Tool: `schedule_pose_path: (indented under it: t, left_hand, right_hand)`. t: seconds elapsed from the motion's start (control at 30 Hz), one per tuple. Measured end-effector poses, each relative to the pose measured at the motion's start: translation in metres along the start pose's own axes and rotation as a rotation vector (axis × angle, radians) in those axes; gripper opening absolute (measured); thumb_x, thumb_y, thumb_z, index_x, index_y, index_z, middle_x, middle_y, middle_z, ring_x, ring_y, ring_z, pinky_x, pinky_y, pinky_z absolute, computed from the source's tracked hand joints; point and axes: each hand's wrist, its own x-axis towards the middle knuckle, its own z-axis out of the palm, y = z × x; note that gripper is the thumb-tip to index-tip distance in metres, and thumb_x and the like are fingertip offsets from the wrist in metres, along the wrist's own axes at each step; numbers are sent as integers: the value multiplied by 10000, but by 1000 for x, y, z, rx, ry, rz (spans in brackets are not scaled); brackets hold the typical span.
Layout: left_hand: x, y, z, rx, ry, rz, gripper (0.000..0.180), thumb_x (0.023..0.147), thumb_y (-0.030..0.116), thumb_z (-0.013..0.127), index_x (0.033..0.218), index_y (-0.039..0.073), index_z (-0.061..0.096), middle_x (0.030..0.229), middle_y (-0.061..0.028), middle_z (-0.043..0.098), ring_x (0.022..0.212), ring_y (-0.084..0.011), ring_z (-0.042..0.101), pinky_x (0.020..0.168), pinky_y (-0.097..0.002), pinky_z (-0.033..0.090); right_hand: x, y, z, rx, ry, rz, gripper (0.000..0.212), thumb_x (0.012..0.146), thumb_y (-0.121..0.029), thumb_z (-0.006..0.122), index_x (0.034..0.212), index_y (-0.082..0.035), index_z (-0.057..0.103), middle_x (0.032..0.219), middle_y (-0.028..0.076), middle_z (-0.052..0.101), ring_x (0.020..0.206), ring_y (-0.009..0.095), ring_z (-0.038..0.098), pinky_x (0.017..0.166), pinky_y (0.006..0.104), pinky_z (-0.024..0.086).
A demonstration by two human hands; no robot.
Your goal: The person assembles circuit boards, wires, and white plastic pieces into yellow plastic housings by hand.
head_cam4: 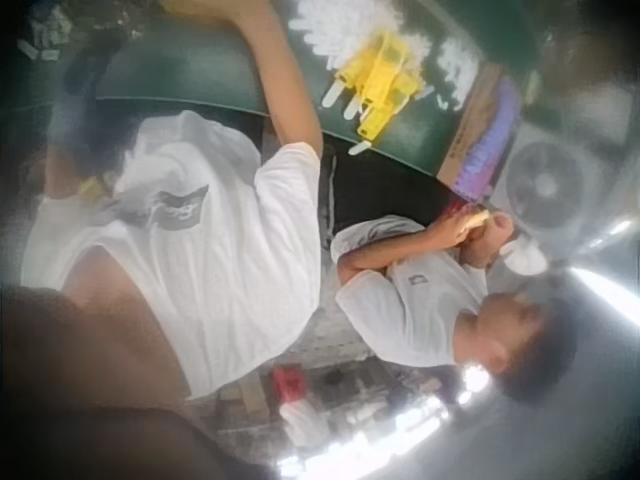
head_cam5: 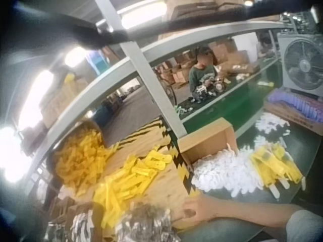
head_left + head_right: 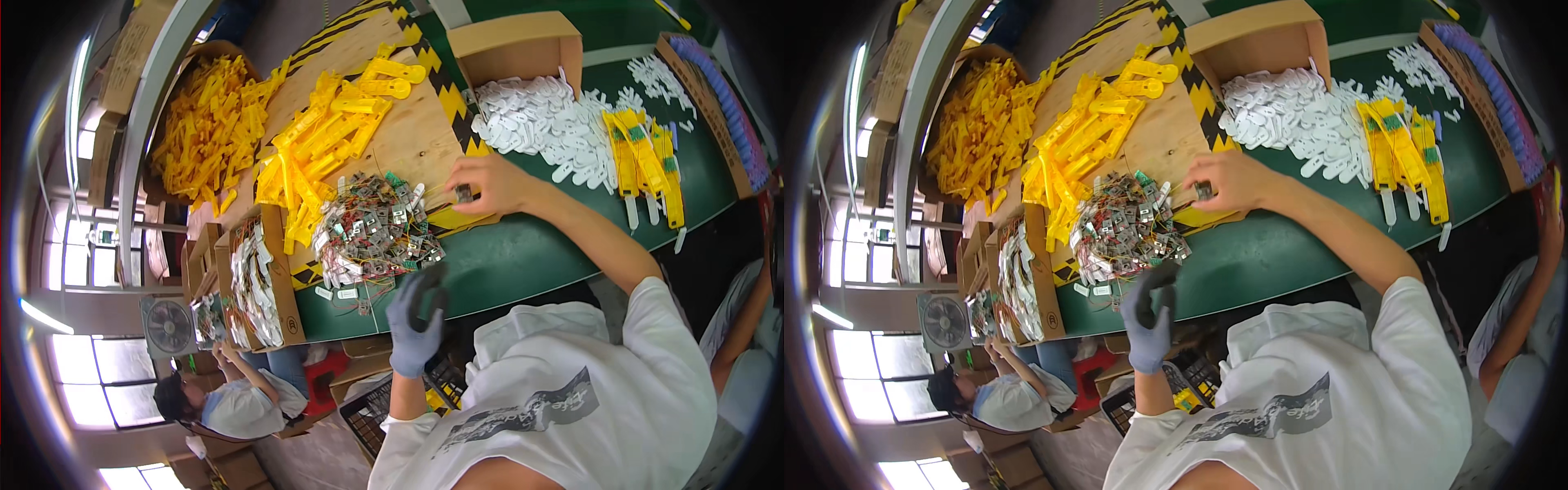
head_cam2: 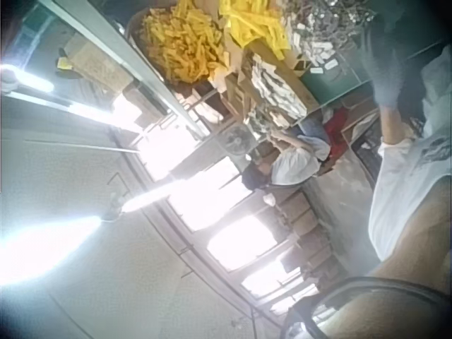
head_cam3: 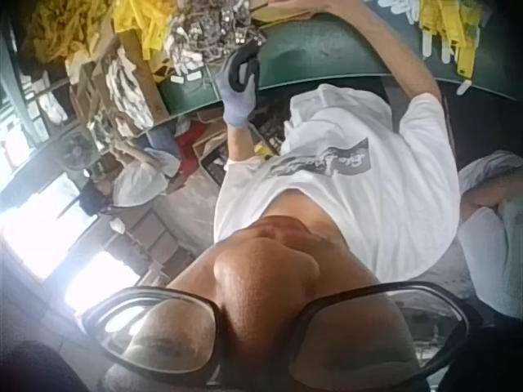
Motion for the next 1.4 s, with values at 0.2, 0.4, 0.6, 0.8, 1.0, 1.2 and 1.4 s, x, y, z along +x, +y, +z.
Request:
schedule_pose_path:
  t: [0.2, 0.4, 0.6, 0.8, 1.0, 1.2, 1.4]
  left_hand:
    - [66, 6, -7, -285, 429, -71, 425, 800, -66, 498, 1223, -42, 477, 1207, -148, 530, 1113, -226, 509, 974, -339, 375]
    - [129, 1, 15, -743, 72, 51, 633, 801, -7, 564, 1379, 34, 306, 1290, -141, 473, 1193, -237, 463, 1029, -361, 344]
    - [129, -4, 56, -1105, -43, -90, 682, 825, 137, 623, 1396, 42, 263, 1284, -136, 477, 1146, -236, 503, 976, -359, 406]
    - [101, -3, 82, -1000, 163, -196, 394, 886, 165, 570, 1221, -16, 472, 1126, -101, 560, 977, -166, 568, 836, -278, 466]
    - [89, -3, 87, -1084, 323, -290, 200, 863, 69, 577, 1044, -12, 556, 903, -61, 608, 806, -104, 561, 732, -227, 446]
    - [88, -3, 84, -930, 448, -362, 189, 903, 193, 565, 982, 22, 555, 724, -38, 570, 578, -112, 534, 494, -229, 413]
    - [84, 12, 82, -927, 432, -439, 159, 898, 164, 566, 977, 26, 575, 741, -22, 566, 588, -87, 516, 499, -210, 400]
  right_hand:
    - [-5, -41, -57, 67, 288, -215, 506, 666, -70, 737, 1148, -120, 595, 945, 52, 639, 799, 227, 622, 702, 304, 506]
    - [-5, -77, -73, 394, 505, -332, 459, 754, -73, 684, 1184, -56, 525, 838, 58, 667, 685, 124, 601, 634, 247, 498]
    - [-18, -69, -47, 1272, 579, 256, 185, 914, -197, 557, 876, -26, 499, 790, 107, 637, 509, 100, 560, 461, 208, 435]
    - [-26, -67, -7, 1102, 708, 266, 130, 897, -132, 590, 905, -21, 523, 903, 87, 630, 574, 30, 546, 435, 176, 385]
    - [-49, -49, 4, 699, 725, 142, 115, 806, -85, 689, 869, -22, 617, 1008, 69, 631, 722, 38, 583, 499, 191, 416]
    - [-62, -47, -25, 192, 450, -65, 244, 693, -151, 772, 858, -26, 642, 893, 73, 655, 698, 180, 633, 565, 256, 493]
    - [-66, -58, -24, -72, 427, -194, 258, 649, -140, 788, 847, -57, 644, 857, 45, 659, 696, 194, 633, 579, 265, 505]
